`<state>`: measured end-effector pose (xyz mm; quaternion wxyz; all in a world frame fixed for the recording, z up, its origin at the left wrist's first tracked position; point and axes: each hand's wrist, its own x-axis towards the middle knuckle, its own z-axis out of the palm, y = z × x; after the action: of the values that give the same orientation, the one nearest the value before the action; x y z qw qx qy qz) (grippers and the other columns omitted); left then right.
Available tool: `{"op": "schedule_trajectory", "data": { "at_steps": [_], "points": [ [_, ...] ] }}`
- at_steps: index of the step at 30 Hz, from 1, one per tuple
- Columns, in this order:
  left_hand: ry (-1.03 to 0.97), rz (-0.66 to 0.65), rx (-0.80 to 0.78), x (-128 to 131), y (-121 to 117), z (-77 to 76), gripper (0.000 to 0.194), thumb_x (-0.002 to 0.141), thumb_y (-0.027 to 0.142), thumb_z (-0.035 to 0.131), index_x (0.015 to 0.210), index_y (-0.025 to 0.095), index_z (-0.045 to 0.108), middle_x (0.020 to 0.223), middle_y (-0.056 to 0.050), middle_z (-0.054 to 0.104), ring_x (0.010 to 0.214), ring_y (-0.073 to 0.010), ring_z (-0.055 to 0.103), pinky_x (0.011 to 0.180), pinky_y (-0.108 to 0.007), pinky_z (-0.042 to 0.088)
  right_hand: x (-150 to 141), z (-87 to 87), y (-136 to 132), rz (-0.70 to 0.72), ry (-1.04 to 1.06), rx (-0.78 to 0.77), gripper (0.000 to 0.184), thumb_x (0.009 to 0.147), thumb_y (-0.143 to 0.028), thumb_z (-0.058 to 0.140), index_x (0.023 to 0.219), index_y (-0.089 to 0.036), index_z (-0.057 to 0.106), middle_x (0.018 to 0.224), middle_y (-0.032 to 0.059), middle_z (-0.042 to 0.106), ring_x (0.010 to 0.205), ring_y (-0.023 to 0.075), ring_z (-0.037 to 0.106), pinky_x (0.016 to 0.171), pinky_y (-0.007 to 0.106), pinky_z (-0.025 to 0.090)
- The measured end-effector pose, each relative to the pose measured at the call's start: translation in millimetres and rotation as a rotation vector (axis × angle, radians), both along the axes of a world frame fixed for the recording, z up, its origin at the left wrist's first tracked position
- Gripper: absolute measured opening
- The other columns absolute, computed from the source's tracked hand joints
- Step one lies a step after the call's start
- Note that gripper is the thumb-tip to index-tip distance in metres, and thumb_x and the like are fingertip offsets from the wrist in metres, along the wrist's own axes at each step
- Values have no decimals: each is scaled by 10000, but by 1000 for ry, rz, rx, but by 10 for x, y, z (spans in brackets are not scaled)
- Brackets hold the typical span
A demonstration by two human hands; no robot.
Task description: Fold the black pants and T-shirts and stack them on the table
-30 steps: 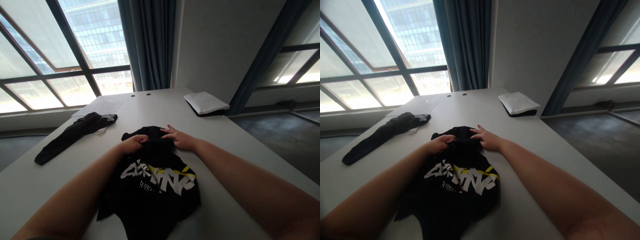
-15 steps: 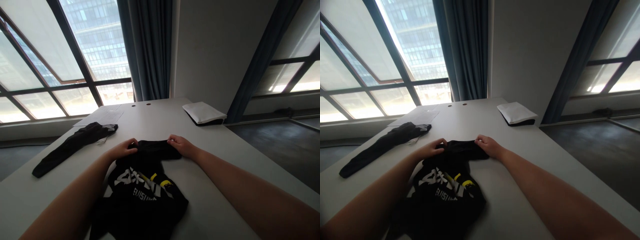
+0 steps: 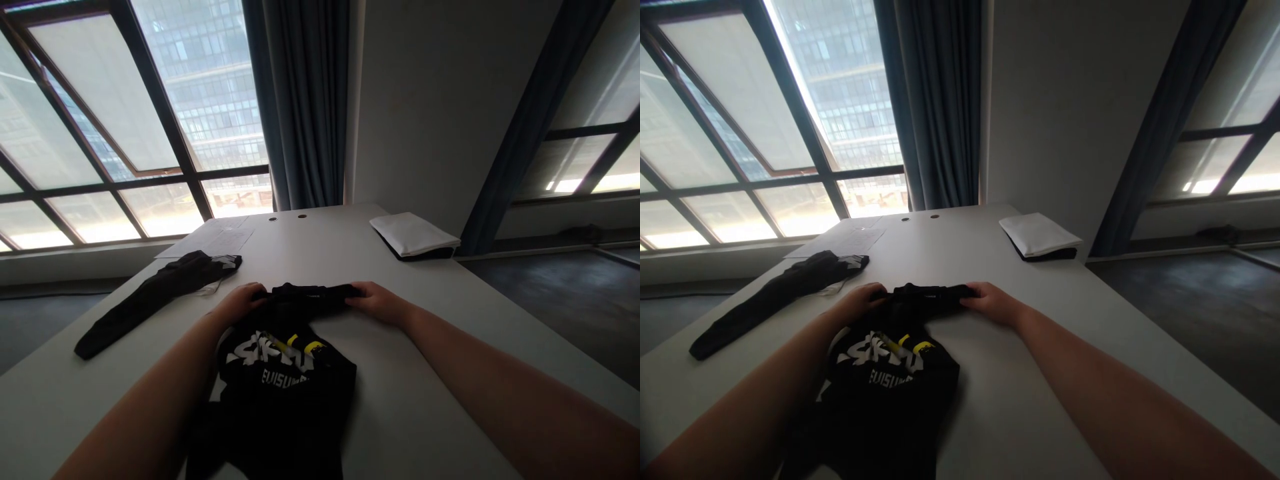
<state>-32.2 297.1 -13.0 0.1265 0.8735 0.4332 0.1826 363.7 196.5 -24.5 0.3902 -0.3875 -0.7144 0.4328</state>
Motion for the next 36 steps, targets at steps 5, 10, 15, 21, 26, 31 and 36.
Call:
{"op": "schedule_trajectory", "data": {
  "at_steps": [5, 10, 15, 21, 26, 31, 36],
  "points": [
    [-10, 39, 43, -7, -15, -8, 239, 894, 444, 590, 963, 246, 704, 946, -66, 756, 858, -263, 687, 819, -371, 519, -118, 53, -33, -177, 571, -298, 255, 874, -397, 747, 1054, -220, 711, 983, 56, 783, 925, 234, 737, 906, 377, 584],
    [29, 75, 78, -14, -24, -20, 263, 943, 472, 549, 997, 252, 683, 963, -64, 747, 880, -269, 686, 822, -377, 510, -129, 193, -65, -228, 656, -401, 188, 895, -306, 746, 1046, -223, 671, 934, 49, 774, 833, 207, 746, 808, 333, 618],
    [61, 162, 115, -114, 34, -89, 240, 931, 412, 571, 1074, 255, 684, 1082, -83, 729, 957, -293, 688, 882, -417, 524, 60, 95, 76, -493, 458, -315, 236, 839, -302, 750, 1007, -238, 597, 748, -13, 692, 628, 169, 650, 599, 282, 534],
    [62, 66, 222, 142, -188, 121, 338, 954, 391, 573, 1246, 272, 695, 1261, -90, 703, 1196, -314, 641, 1094, -460, 477, 27, 104, 12, -627, -399, 480, 136, 868, -207, 637, 996, -219, 681, 864, 46, 662, 870, 243, 644, 894, 415, 529],
    [93, -206, -107, 539, -514, 228, 489, 1054, 555, 435, 1376, 288, 686, 1404, -62, 698, 1285, -279, 657, 1122, -392, 485, -343, 111, -239, -45, -685, 516, 270, 922, -283, 704, 1187, -238, 724, 1198, 96, 676, 1074, 256, 654, 957, 390, 533],
    [103, -214, -68, 725, -593, -54, 700, 887, 614, 727, 1490, 279, 609, 1668, -143, 442, 1515, -397, 439, 1250, -554, 340, -342, -43, -145, -116, -755, 466, 280, 930, -160, 633, 1184, -224, 735, 1171, 99, 672, 1079, 255, 633, 999, 399, 497],
    [-124, -304, -51, 704, -493, -118, 329, 981, 353, 599, 1267, 236, 712, 1485, -135, 622, 1312, -303, 627, 1163, -479, 465, -45, -73, 51, -180, -778, 467, 323, 814, -6, 512, 944, -207, 731, 1000, 70, 708, 954, 229, 618, 903, 337, 460]
  ]
}}
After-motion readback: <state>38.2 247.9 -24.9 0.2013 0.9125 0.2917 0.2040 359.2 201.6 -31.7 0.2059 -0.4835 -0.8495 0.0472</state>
